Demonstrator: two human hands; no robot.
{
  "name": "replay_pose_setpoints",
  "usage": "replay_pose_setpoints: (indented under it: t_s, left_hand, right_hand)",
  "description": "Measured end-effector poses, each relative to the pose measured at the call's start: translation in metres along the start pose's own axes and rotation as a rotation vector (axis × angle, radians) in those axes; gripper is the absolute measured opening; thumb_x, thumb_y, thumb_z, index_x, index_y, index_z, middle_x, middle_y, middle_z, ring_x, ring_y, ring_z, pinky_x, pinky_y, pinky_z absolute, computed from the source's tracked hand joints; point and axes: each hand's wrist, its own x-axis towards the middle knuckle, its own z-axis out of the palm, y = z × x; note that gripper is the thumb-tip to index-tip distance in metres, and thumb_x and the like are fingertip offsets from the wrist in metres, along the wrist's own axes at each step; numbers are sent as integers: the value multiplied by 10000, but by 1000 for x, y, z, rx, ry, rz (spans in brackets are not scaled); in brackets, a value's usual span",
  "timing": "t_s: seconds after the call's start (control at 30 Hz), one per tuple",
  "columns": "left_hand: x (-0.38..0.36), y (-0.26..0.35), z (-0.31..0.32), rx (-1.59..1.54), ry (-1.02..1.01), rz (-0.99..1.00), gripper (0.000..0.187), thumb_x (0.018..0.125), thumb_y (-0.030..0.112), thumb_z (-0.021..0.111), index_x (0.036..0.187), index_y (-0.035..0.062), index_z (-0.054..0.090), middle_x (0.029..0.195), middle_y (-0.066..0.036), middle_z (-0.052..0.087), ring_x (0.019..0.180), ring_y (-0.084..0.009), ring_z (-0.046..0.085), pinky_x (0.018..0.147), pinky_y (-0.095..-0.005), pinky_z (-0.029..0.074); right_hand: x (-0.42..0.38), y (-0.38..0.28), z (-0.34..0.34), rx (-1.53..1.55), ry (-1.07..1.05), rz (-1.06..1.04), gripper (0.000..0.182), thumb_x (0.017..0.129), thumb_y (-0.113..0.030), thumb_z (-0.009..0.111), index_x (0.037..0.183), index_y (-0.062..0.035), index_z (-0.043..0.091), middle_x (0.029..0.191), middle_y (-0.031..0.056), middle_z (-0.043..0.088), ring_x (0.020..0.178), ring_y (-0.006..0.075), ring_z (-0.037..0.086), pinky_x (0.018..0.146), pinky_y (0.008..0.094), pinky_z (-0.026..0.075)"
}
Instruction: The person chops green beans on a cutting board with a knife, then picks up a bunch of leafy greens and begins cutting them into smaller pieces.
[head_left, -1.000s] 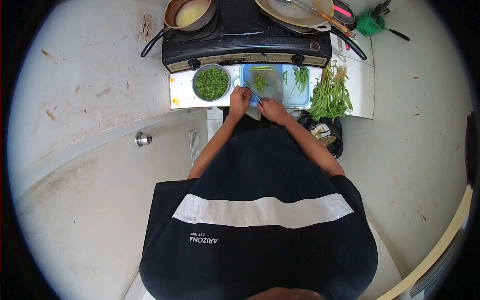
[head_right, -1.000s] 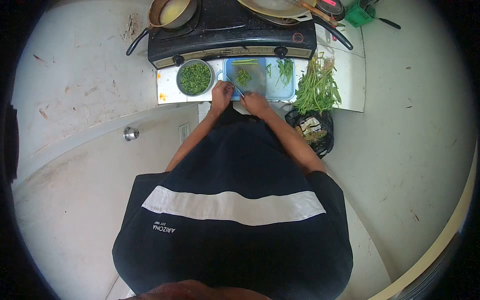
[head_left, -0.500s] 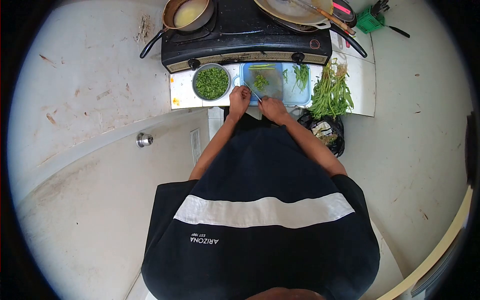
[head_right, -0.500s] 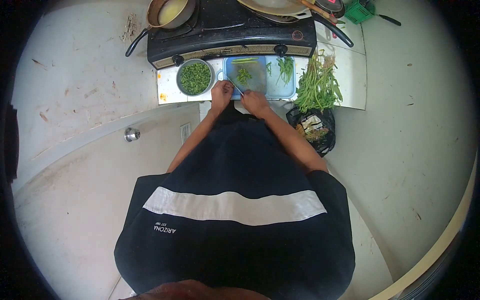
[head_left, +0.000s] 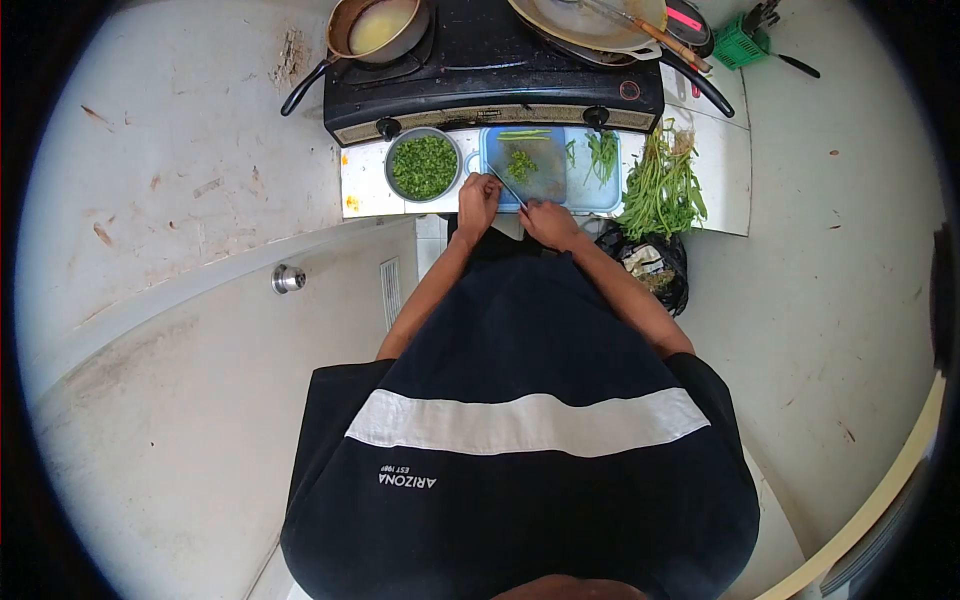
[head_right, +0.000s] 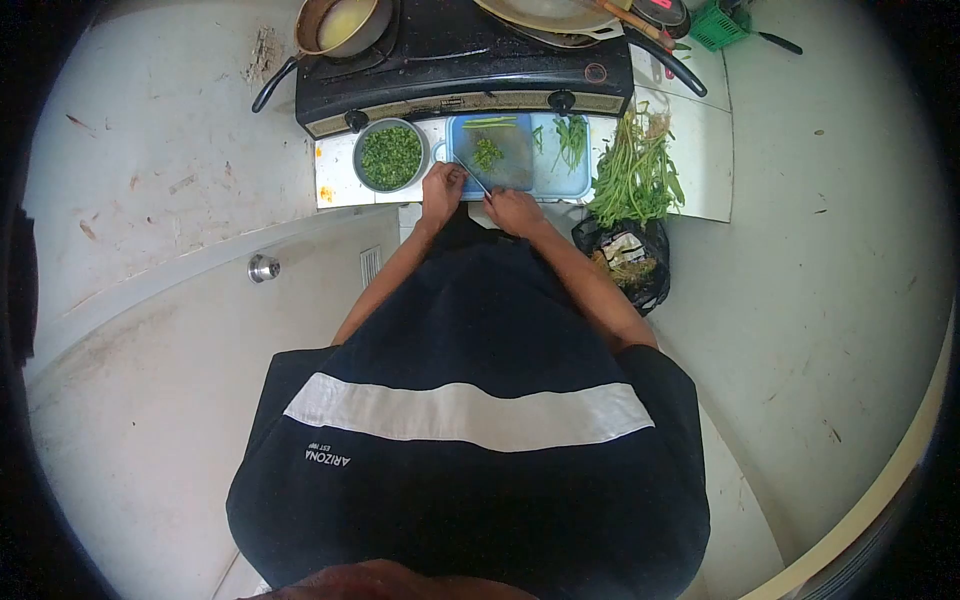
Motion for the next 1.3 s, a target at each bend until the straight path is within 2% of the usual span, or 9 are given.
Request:
replay_pose_setpoints:
  t_s: [0.4, 0.5, 0.57, 0.8, 0.87, 1.0, 1.1, 1.17, 1.3]
  left_hand:
    - [4, 2, -4, 13, -17, 0, 55, 866, -35, 680, 902, -38, 722, 822, -159, 630, 697, -267, 681, 654, -364, 547]
    - [4, 4, -6, 7, -52, -34, 61, 870, -23, 675, 901, -33, 727, 818, -159, 632, 700, -263, 686, 647, -364, 546]
    - [3, 2, -5, 9, -78, -67, 73, 878, 21, 690, 929, -16, 726, 849, -146, 669, 740, -246, 701, 702, -355, 560]
    - [1, 3, -6, -18, -28, 27, 69, 846, -39, 685, 913, -32, 698, 834, -151, 633, 691, -241, 678, 668, -339, 563]
    - [-1, -1, -4, -8, -19, 14, 75, 842, -40, 685, 917, -36, 689, 852, -150, 632, 696, -238, 675, 671, -342, 564]
    - [-1, 2, -5, 41, -51, -23, 90, 863, -16, 697, 953, -26, 693, 883, -138, 662, 727, -213, 692, 698, -318, 567]
    - [-1, 2, -6, -3, -51, -41, 82, 884, 6, 700, 964, -15, 696, 870, -146, 655, 735, -243, 686, 696, -352, 560]
    - [-3, 5, -7, 90, -57, 6, 80, 905, 38, 700, 970, -7, 693, 881, -157, 647, 737, -290, 670, 689, -402, 541]
    - [-3, -1, -5, 133, -42, 31, 86, 908, 59, 703, 961, -7, 688, 894, -171, 637, 733, -326, 652, 687, -436, 522]
  right_hand:
    - [6, 3, 2, 10, -14, -14, 424, 1020, -362, 503, 978, 35, 647, 825, 269, 707, 811, 447, 703, 737, 548, 567]
    - [14, 1, 4, 19, -5, -13, 423, 1020, -351, 496, 958, 30, 669, 889, 271, 715, 844, 429, 716, 771, 528, 574]
    - [20, 3, 11, 38, 54, -48, 405, 1022, -337, 504, 946, 32, 651, 829, 273, 705, 802, 444, 706, 719, 536, 569]
    - [20, -5, 7, -19, 119, -27, 405, 1022, -327, 501, 904, 30, 652, 811, 257, 712, 754, 415, 721, 680, 506, 579]
    - [20, -7, 2, -5, 40, 6, 385, 1017, -306, 491, 949, 27, 672, 897, 257, 728, 844, 415, 727, 769, 509, 580]
    - [20, -9, -3, -13, 11, 24, 401, 1027, -316, 478, 958, 29, 670, 921, 252, 729, 849, 417, 726, 765, 502, 582]
    - [20, -6, 1, -14, 19, 15, 407, 1030, -320, 475, 948, 26, 672, 908, 247, 728, 842, 419, 725, 760, 497, 584]
    - [18, 0, 9, -13, 104, -46, 407, 1020, -332, 506, 914, 34, 652, 813, 250, 716, 753, 416, 719, 685, 506, 581]
    - [10, 2, 5, -22, 48, -22, 413, 1019, -343, 507, 939, 34, 656, 824, 253, 718, 758, 417, 718, 694, 514, 579]
